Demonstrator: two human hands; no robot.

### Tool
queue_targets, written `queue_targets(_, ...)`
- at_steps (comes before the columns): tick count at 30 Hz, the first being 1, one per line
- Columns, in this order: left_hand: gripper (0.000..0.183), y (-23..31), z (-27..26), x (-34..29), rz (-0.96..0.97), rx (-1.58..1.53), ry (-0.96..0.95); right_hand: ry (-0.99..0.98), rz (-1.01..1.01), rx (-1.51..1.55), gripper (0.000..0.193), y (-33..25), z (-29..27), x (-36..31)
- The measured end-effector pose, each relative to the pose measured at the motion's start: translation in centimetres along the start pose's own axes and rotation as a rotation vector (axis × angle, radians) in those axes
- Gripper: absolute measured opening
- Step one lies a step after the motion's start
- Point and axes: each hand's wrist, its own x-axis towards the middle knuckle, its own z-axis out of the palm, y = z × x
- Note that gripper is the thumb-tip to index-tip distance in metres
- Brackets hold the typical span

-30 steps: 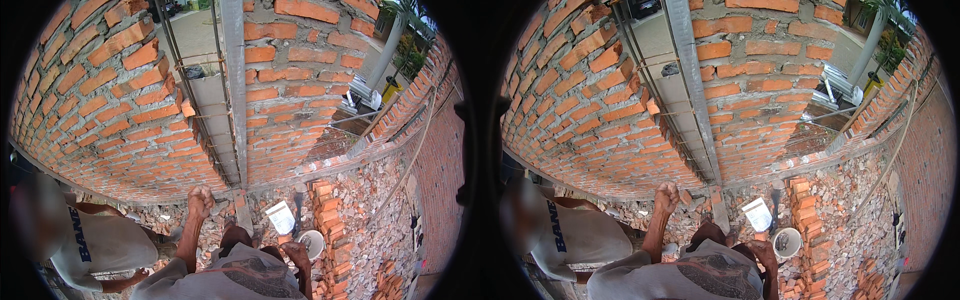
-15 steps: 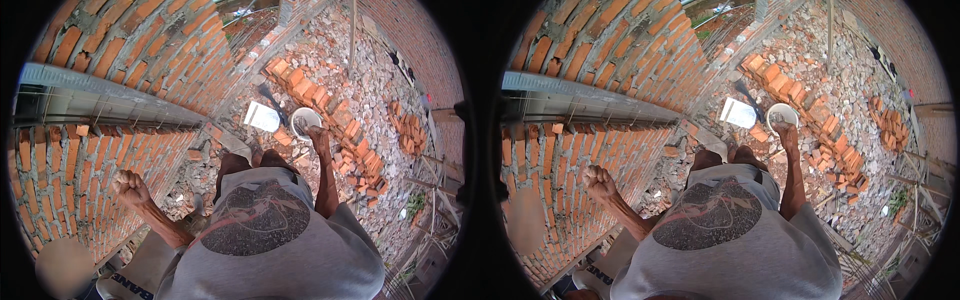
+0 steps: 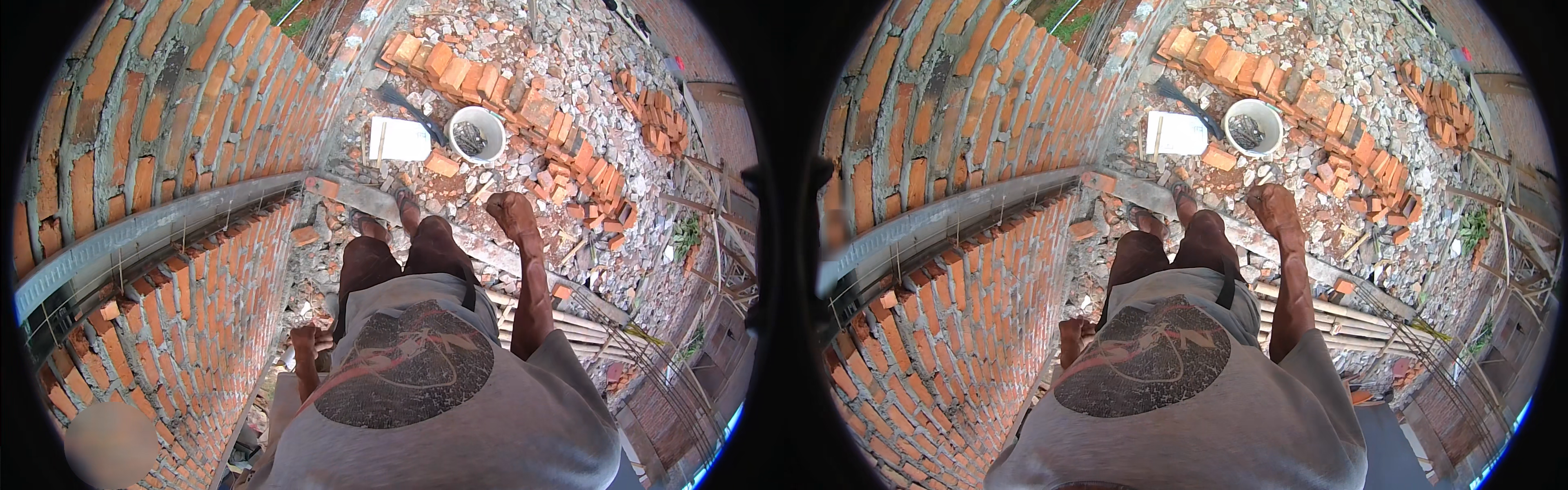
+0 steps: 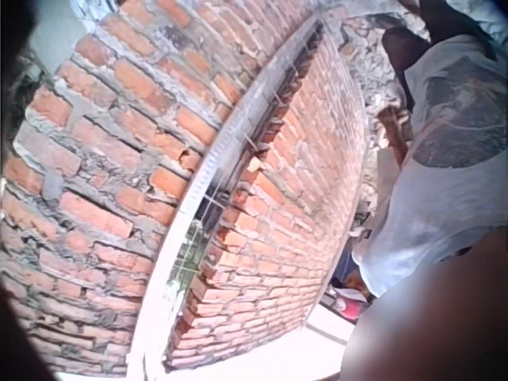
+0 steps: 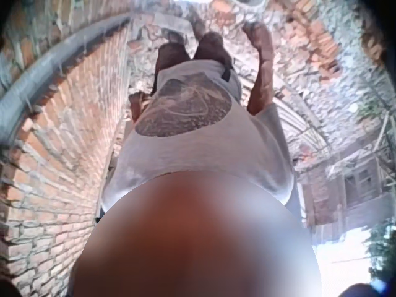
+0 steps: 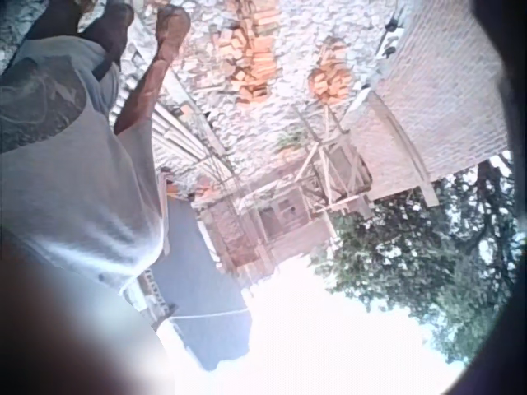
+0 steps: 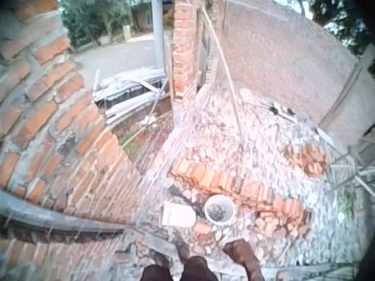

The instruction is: The person secures a vertical metal frame to a brick wall using wire ties. They wrap wire around the frame and wall, twist it tight, and use a wooden stick to adjust the frame's position.

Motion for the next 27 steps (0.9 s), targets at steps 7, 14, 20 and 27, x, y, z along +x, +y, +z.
queue_targets(7, 0.031, 9.7, 6.6, -2.2, 1.073, 0.812, 0.07, -0.11, -0.463, 0.136, 0.017, -11.1, 9.5, -0.1)
queue_targets(14, 0.019, 11.2, 16.1, -0.6, 0.817, 0.332, -0.538, -0.412, -0.436, 0.073, 0.015, -15.7, 14.8, 3.3)
queue_targets(20, 0.016, 8.5, 19.0, 4.1, 0.797, 0.566, -0.087, 0.09, -0.231, 0.45, 0.024, -8.4, 20.7, 11.5)
queue_targets(27, 0.019, 5.2, 22.6, 10.2, 0.481, 0.329, 0.204, -0.044, 0.192, -0.274, 0.03, 14.7, 37.2, 35.4)
